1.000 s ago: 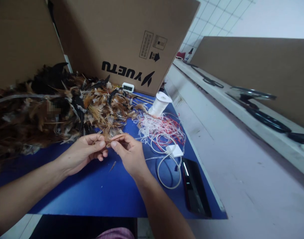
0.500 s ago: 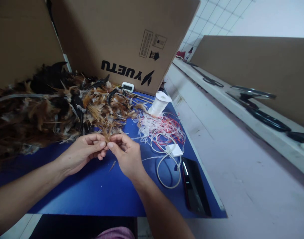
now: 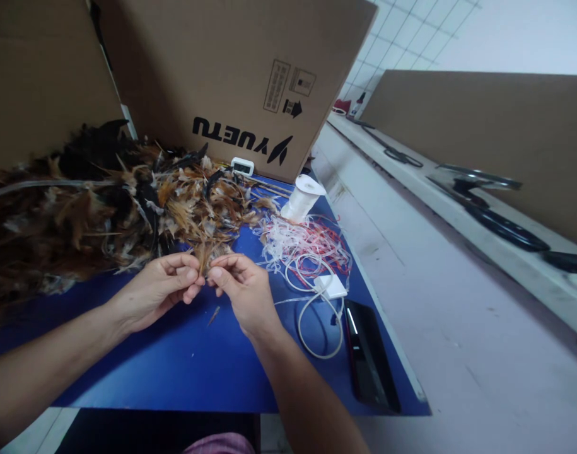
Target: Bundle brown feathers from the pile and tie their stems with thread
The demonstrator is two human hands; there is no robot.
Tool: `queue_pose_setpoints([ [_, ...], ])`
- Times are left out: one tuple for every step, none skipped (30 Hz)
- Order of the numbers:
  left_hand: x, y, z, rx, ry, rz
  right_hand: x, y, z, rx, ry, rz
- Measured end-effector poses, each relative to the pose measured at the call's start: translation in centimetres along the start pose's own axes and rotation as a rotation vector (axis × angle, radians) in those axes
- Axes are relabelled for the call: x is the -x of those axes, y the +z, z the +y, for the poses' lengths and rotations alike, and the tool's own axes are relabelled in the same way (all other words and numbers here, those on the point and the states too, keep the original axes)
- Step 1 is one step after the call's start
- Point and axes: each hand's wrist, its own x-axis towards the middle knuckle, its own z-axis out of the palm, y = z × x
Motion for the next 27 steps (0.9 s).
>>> queue_pose_setpoints([
  [0.02, 0.01, -0.01, 0.005, 0.000, -0.009, -0.01, -0.08, 0.07, 0.010, -0.007, -0.004],
  [0.03, 0.02, -0.02, 0.009, -0.001, -0.018, -0.02, -0.15, 0.15, 0.018, -0.010, -0.009],
  [0.04, 0.03, -0.04, 0.011, -0.003, -0.025, -0.02, -0.22, 0.23, 0.023, -0.013, -0.015],
  [0.05, 0.05, -0.05, 0.012, -0.006, -0.028, -0.02, -0.28, 0.32, 0.026, -0.016, -0.020],
  [0.05, 0.08, -0.07, 0.012, -0.009, -0.030, -0.02, -0.32, 0.40, 0.025, -0.021, -0.025],
  [0.05, 0.11, -0.08, 0.012, -0.012, -0.030, -0.03, -0.35, 0.47, 0.023, -0.027, -0.029],
  [0.05, 0.14, -0.09, 0.012, -0.017, -0.026, -0.03, -0.36, 0.53, 0.020, -0.034, -0.031],
  [0.05, 0.17, -0.09, 0.012, -0.021, -0.022, -0.03, -0.35, 0.58, 0.018, -0.041, -0.034],
  [0.05, 0.21, -0.09, 0.012, -0.026, -0.018, -0.03, -0.32, 0.60, 0.016, -0.043, -0.036],
  [0.05, 0.26, -0.09, 0.012, -0.030, -0.015, -0.02, -0.27, 0.61, 0.013, -0.042, -0.037],
  [0.06, 0.30, -0.08, 0.011, -0.034, -0.014, -0.01, -0.19, 0.60, 0.010, -0.040, -0.037],
  [0.08, 0.34, -0.06, 0.008, -0.037, -0.013, 0.01, -0.11, 0.58, 0.006, -0.034, -0.040],
  [0.10, 0.38, -0.04, 0.002, -0.040, -0.016, 0.03, -0.01, 0.55, -0.002, -0.025, -0.041],
  [0.14, 0.41, -0.02, -0.008, -0.043, -0.020, 0.06, 0.08, 0.53, -0.011, -0.013, -0.042],
  [0.17, 0.44, 0.01, -0.019, -0.047, -0.025, 0.09, 0.17, 0.50, -0.019, -0.002, -0.042],
  [0.20, 0.45, 0.03, -0.032, -0.050, -0.031, 0.12, 0.24, 0.49, -0.027, 0.009, -0.040],
  [0.22, 0.46, 0.05, -0.044, -0.054, -0.038, 0.13, 0.31, 0.49, -0.034, 0.020, -0.038],
  [0.24, 0.45, 0.05, -0.053, -0.055, -0.042, 0.15, 0.35, 0.49, -0.040, 0.028, -0.035],
  [0.25, 0.44, 0.05, -0.059, -0.055, -0.045, 0.15, 0.38, 0.51, -0.044, 0.033, -0.034],
  [0.25, 0.42, 0.05, -0.064, -0.053, -0.047, 0.15, 0.40, 0.52, -0.048, 0.037, -0.034],
  [0.25, 0.39, 0.03, -0.068, -0.052, -0.049, 0.15, 0.41, 0.54, -0.055, 0.038, -0.033],
  [0.25, 0.36, 0.01, -0.071, -0.051, -0.051, 0.15, 0.42, 0.55, -0.063, 0.041, -0.031],
  [0.25, 0.34, -0.01, -0.074, -0.051, -0.051, 0.14, 0.43, 0.55, -0.070, 0.043, -0.028],
  [0.25, 0.32, -0.03, -0.077, -0.052, -0.052, 0.15, 0.44, 0.55, -0.076, 0.046, -0.021],
  [0.26, 0.31, -0.05, -0.079, -0.053, -0.054, 0.15, 0.45, 0.55, -0.080, 0.047, -0.016],
  [0.27, 0.31, -0.06, -0.081, -0.054, -0.055, 0.16, 0.47, 0.54, -0.082, 0.047, -0.012],
  [0.27, 0.31, -0.06, -0.082, -0.056, -0.055, 0.18, 0.49, 0.53, -0.082, 0.045, -0.010],
])
